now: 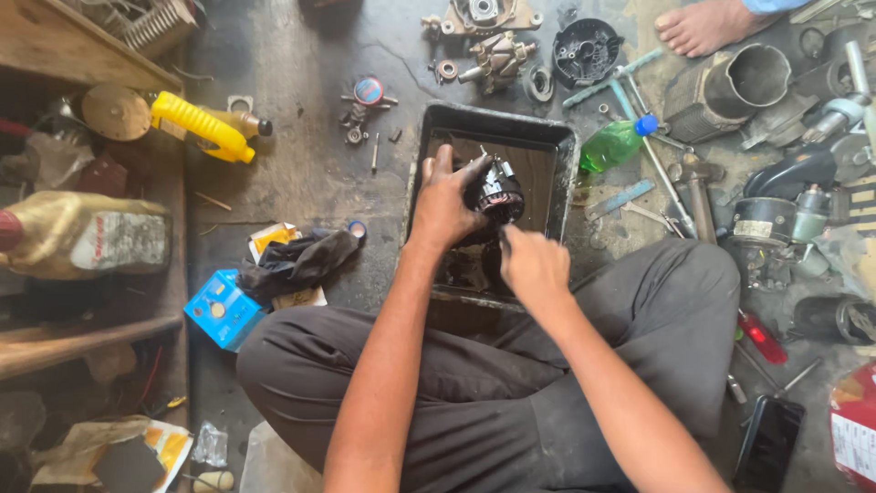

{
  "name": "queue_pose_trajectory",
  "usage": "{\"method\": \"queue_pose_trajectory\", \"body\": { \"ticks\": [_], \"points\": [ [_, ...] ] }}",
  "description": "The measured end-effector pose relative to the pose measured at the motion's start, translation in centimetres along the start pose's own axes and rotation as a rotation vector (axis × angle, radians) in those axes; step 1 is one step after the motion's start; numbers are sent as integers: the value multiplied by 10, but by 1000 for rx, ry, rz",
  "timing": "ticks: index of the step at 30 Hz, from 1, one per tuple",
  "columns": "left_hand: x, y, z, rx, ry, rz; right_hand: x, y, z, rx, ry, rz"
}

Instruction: The person scrubs a disassembled engine part with a brush in a tray of dark liquid, then pours a green liquid from a plastic bottle over the part to rinse it. The person rotates the part to cover all surfaces and places it on the floor.

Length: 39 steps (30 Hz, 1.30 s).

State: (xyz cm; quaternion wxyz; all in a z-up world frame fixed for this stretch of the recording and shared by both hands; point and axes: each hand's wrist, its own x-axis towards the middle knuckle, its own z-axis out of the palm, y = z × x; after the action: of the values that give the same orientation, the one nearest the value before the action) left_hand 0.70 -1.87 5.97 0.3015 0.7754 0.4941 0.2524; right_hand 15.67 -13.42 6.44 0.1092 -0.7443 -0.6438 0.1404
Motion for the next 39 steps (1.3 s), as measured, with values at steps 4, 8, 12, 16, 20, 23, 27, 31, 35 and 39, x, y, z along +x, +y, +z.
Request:
{"method": "queue_pose_trajectory", "body": {
  "ticks": [4, 8, 12, 16, 20, 23, 27, 31, 35, 39],
  "points": [
    [0, 3, -7, -14, -33, -30, 2, 0, 0, 27, -21, -24],
    [5, 6, -7, 10, 10, 4, -9, -11, -2, 193, -111, 164],
    [1, 3, -3, 2, -25, -32, -7, -17, -2, 386, -83, 243],
    [5, 1, -8, -3, -11, -19, -6, -15, -12, 233, -69, 149],
    [5, 1, 1, 7, 9, -24, -13, -6, -9, 114, -190, 189],
    [-1, 3, -1, 18, 6, -8, -11, -2, -10, 146, -162, 159],
    [-7, 9, -13, 325, -20, 46, -17, 9, -36, 174, -139, 98],
    [-11, 22, 4, 593, -14, 264, -48, 34, -55, 29, -289, 242],
    [-4, 29, -2, 284, -184, 50, -50, 32, -48, -62, -251, 201],
    [-1, 16, -14, -46, -13, -81, -40, 24, -23, -54, -107, 47]
  ]
}}
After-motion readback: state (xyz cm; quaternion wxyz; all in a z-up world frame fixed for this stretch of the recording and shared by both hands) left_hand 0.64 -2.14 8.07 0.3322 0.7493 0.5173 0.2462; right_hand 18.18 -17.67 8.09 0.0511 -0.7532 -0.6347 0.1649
